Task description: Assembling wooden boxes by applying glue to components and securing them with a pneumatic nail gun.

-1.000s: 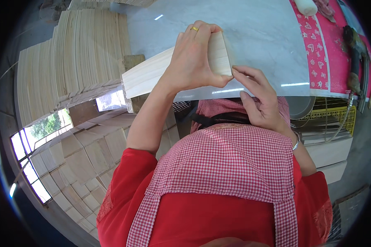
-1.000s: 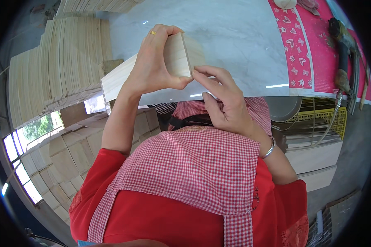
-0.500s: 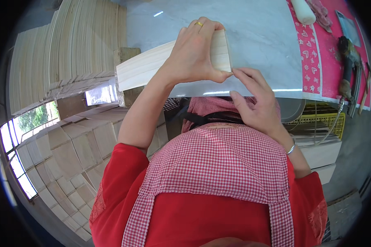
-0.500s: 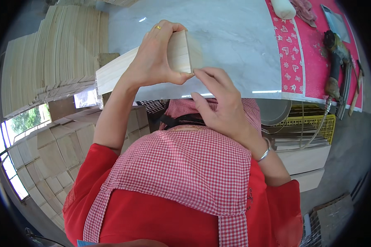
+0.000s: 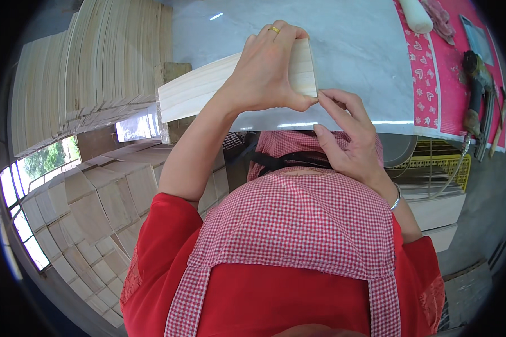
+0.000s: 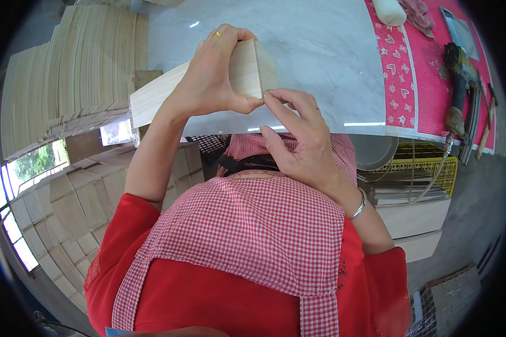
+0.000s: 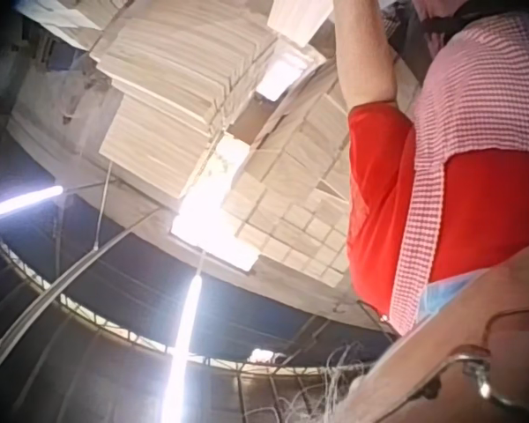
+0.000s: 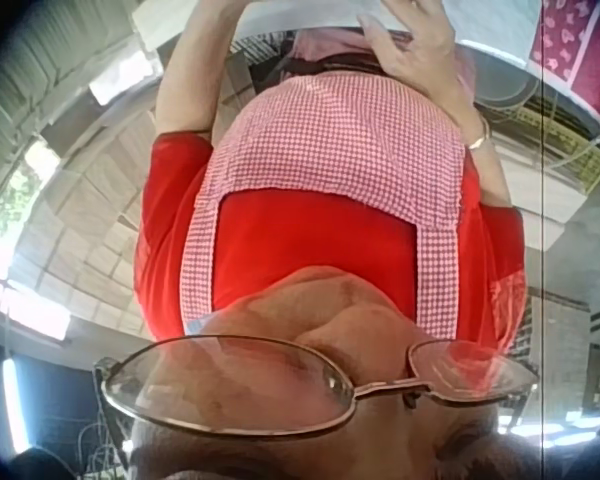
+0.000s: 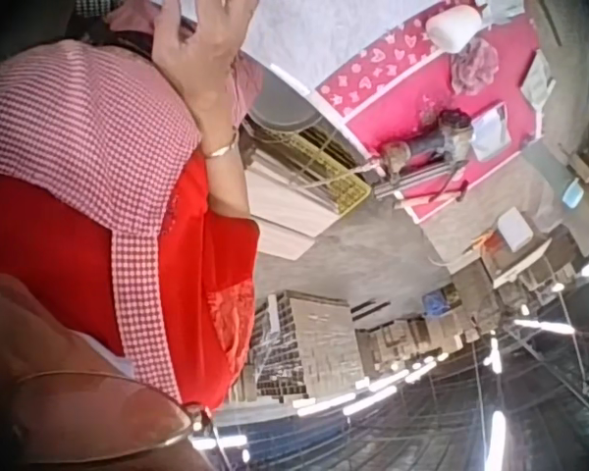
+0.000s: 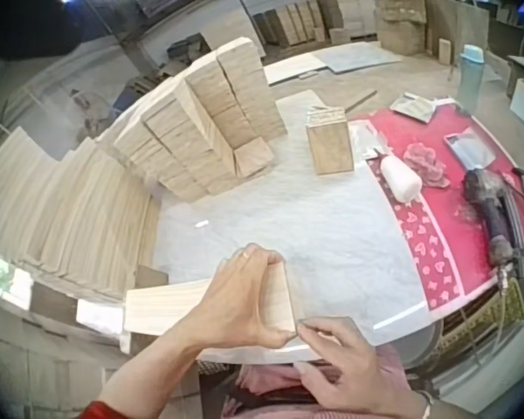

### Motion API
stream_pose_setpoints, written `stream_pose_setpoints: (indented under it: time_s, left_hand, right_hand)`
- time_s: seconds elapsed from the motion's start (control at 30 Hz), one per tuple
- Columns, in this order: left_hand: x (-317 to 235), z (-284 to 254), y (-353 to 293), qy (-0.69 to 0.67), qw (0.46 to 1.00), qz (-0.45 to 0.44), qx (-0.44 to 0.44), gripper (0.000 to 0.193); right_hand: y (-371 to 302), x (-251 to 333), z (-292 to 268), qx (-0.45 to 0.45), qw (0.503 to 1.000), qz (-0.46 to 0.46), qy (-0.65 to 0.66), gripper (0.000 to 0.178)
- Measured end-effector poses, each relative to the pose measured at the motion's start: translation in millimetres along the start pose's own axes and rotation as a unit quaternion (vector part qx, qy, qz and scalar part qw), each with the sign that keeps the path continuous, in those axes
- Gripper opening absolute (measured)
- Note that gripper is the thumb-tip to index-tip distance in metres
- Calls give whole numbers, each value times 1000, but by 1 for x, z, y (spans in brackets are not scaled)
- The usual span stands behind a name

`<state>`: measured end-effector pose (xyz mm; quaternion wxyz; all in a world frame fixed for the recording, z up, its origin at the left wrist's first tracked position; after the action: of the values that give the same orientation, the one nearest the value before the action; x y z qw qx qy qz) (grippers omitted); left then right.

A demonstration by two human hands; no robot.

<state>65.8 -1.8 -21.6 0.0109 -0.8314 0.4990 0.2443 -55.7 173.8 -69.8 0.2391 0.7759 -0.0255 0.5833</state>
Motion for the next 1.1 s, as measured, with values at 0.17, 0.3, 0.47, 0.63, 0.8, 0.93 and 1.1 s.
stream_pose_setpoints:
  time_s: [0.17,0.3,0.47,0.63,0.8,0.93,1.1]
  left_hand:
    - [-1,0,1,-2,1000,-6,3,86]
    - [0,0,1,-5,1000,-5,1,84]
    - [0,0,0,-5,1000,-1,-7,83]
    - [-1,1,-2,9,1000,-25,-2,85]
    - [0,3,-4,-1,1000,-10,-20,85]
    - [3,3,-6,-4,1000,-7,-28,85]
    - [8,2,-8,10,998,43,-38,86]
  right_hand:
    - [4,-2,-2,5,1000,-17,-6,50]
    - [6,-2,-2,9,1000,-17,6,49]
    - [8,5,-6,1,1000,-6,-20,45]
    - [12,-16,-60,-77,973,-12,-218,27]
    - [13,-67,-208,-172,807,-36,-564,37]
    - [1,-82,-245,-94,682,16,-725,59]
    - [0,-134,-308,-122,732,46,-669,75]
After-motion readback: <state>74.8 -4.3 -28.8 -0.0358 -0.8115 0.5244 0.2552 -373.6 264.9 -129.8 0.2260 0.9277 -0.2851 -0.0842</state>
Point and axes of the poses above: each hand's wrist, its own y-axis towards the middle knuckle, its own z-axis out of the palm, x = y × z, the point moved 1 cm from there along y, towards the middle knuckle, and after that the axes turned 7 degrees about -x, right-handed, at the moved point
